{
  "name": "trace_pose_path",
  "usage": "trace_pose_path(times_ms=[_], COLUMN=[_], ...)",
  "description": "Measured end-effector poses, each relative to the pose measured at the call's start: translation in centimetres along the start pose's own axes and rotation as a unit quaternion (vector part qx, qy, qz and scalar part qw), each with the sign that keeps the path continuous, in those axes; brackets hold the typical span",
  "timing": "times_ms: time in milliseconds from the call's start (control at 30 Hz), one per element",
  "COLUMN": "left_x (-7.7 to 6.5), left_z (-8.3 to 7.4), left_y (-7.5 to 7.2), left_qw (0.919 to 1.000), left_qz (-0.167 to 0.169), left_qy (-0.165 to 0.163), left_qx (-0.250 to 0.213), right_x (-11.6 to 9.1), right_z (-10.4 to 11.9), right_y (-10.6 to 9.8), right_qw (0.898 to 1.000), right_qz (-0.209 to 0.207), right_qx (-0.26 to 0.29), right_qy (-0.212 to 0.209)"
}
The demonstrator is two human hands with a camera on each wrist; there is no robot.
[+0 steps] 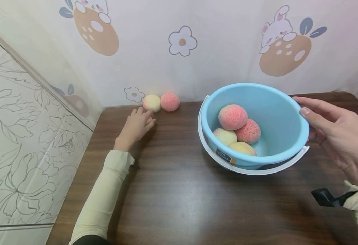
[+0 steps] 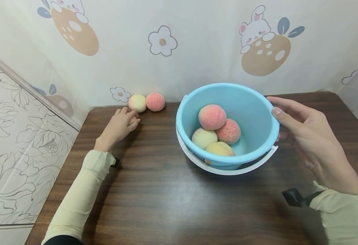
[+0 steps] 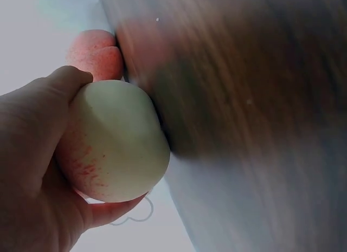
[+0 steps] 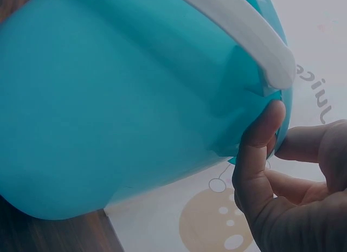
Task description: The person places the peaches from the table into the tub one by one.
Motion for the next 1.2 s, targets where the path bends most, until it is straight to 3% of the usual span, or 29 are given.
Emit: trace_pose_path(times_ms=[200,367,633,1200], left_x=[-0.3,-0.6,-1.0,-0.8], left_z=[-0.7,-1.4,-2.9,-5.8], left_y=[-0.4,-1.1,-2.5,-4.7], left_qw=[0.9996,0.9957,0.9731,0.9488], left_qz=[-0.017,-0.074,-0.190,-0.235], left_qy=[0.021,0.057,0.131,0.195], left_qx=[-0.003,-0.004,-0.005,0.082], right_x=[0.0,-0.2,-0.3,-0.3], right_z=[0.1,0.3,0.3,0.3], right_y=[0.0,0.1,0.1,-0.1], right_qw=[1.000,1.000,0.999,0.999], right_qz=[-0.001,-0.011,-0.021,-0.004], right_qx=[-0.009,-0.008,-0.025,-0.028], right_qy=[0.011,0.013,0.013,0.017])
Point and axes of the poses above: each hand's wrist, its own x-axis towards the middle knuckle, its own y-axis out of the palm, z = x × y, the point moved 2 cm from there along x, towards the middle knuckle, and after that the axes turned 13 degrees about -z, right-handed, at the moved point
